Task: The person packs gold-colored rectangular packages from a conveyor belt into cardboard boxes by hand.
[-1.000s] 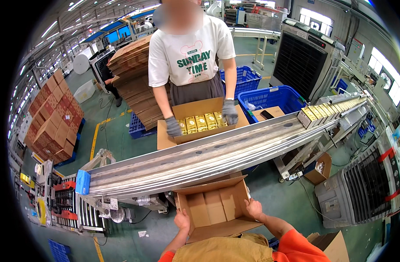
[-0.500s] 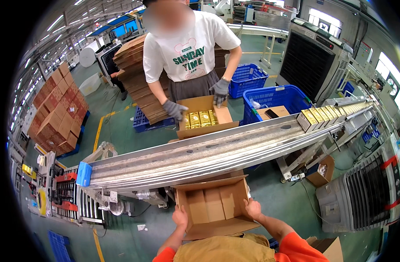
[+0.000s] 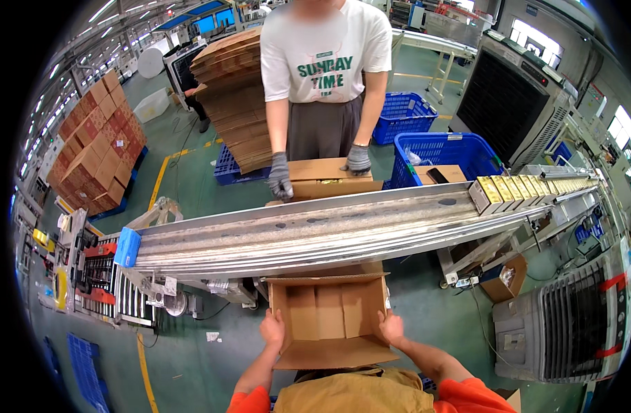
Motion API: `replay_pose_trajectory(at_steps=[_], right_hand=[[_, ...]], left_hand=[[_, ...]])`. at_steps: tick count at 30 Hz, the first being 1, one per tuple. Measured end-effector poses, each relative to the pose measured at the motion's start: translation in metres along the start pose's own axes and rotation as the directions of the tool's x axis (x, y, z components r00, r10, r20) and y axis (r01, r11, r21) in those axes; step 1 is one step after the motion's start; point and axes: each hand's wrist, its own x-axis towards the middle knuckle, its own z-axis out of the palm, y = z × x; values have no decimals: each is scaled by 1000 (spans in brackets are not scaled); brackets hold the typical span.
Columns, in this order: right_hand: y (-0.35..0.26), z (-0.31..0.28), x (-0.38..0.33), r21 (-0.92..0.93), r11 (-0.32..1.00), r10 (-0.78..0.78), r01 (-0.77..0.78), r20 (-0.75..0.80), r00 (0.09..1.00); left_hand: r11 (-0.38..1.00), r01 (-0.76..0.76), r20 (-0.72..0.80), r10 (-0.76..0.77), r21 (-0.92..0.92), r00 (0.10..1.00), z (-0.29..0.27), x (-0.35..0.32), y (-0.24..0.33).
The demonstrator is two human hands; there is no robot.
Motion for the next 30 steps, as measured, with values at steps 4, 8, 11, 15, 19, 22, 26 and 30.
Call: replay_pose_trajectory(at_steps=[4,8,11,15,19,22,26,30], right_hand=[[-9,-2,-2,-6,1000,10,-10,19,1000],[-8,-1,0,-29,1000,-1,1,1,1000],[1,4,5,-61,998,-23,22,-16,1000],[2,5,10,-26,999,-39,38,-52,998],[14,0,14,-6,999,-54,54,-119,991],[13,-1,29,-71,951,-310,302,-147,939],[5,-13,46,-22,999,-47,47,4,999],[0,-38,34,64,997,-43,38,79,996]], left_hand=[[998,49,34,-51,34,998,3,-3,-8],[998,54,65,-56,24,996,-6,3,1],[999,53,90,-52,-9,995,-5,3,1],[993,47,103,-36,-108,994,-6,9,4],[994,62,126,-50,-95,991,-12,11,27],[997,60,127,-54,-44,990,4,12,12],[992,117,90,-112,-49,990,17,10,23],[998,59,53,-57,-35,997,17,11,30]])
